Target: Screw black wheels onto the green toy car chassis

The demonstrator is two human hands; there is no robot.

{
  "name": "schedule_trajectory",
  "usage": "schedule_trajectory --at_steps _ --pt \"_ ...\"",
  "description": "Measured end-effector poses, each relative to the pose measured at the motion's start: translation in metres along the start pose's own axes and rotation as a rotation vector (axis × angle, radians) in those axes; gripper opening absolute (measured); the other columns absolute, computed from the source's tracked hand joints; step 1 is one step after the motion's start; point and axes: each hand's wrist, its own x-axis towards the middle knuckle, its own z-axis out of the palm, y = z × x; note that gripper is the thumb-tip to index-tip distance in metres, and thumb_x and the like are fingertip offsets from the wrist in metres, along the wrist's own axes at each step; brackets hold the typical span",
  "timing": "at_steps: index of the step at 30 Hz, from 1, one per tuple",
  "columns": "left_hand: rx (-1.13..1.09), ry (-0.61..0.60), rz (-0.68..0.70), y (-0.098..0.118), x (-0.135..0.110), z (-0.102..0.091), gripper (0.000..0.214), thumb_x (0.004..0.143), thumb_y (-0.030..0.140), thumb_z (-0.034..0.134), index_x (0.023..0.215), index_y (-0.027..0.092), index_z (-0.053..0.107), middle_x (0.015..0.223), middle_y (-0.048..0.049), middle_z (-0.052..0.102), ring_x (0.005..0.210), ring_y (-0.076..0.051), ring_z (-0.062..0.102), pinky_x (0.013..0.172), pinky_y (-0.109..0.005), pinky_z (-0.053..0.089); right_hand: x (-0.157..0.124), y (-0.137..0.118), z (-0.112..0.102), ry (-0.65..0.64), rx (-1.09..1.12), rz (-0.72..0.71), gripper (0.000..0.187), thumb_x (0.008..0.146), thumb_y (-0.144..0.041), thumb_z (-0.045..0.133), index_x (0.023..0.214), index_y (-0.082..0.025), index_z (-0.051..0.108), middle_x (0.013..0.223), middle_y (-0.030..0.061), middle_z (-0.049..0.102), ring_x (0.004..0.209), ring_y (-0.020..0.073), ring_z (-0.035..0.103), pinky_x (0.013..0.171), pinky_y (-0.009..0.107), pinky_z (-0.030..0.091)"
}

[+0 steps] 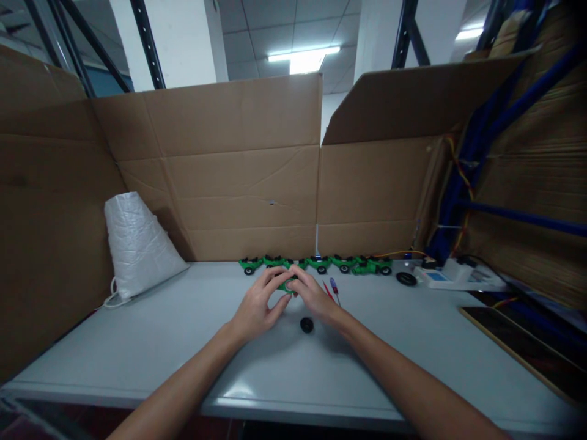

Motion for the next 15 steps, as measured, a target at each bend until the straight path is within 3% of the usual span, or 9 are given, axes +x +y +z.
schedule_trajectory --at_steps 8,15 --pt "-0.012 -0.006 -0.021 -0.0052 -0.0018 0.0016 0.036 0.101 0.026 0.064 0.137 0.024 0.058 0.136 -0.0132 0.061 0.13 -0.026 0.06 0.109 -0.046 0.053 0.0005 0.0021 -0.0025 -0.061 -0.017 0.044 0.007 0.084 -0.03 0.051 0.084 -0.024 0.047 0.081 -0.0034 0.044 0.079 0.018 0.044 0.074 0.03 0.037" --pt "0.029 -0.058 -0.038 -0.0007 -0.0012 0.0001 0.05 0.103 0.024 0.06 0.151 0.029 0.049 0.143 -0.0133 0.055 0.134 -0.027 0.057 0.112 -0.047 0.051 -0.001 0.0043 -0.0033 -0.065 0.02 0.057 0.006 0.087 -0.03 0.049 0.088 -0.024 0.049 0.087 -0.0025 0.047 0.082 0.0182 0.045 0.077 0.03 0.037"
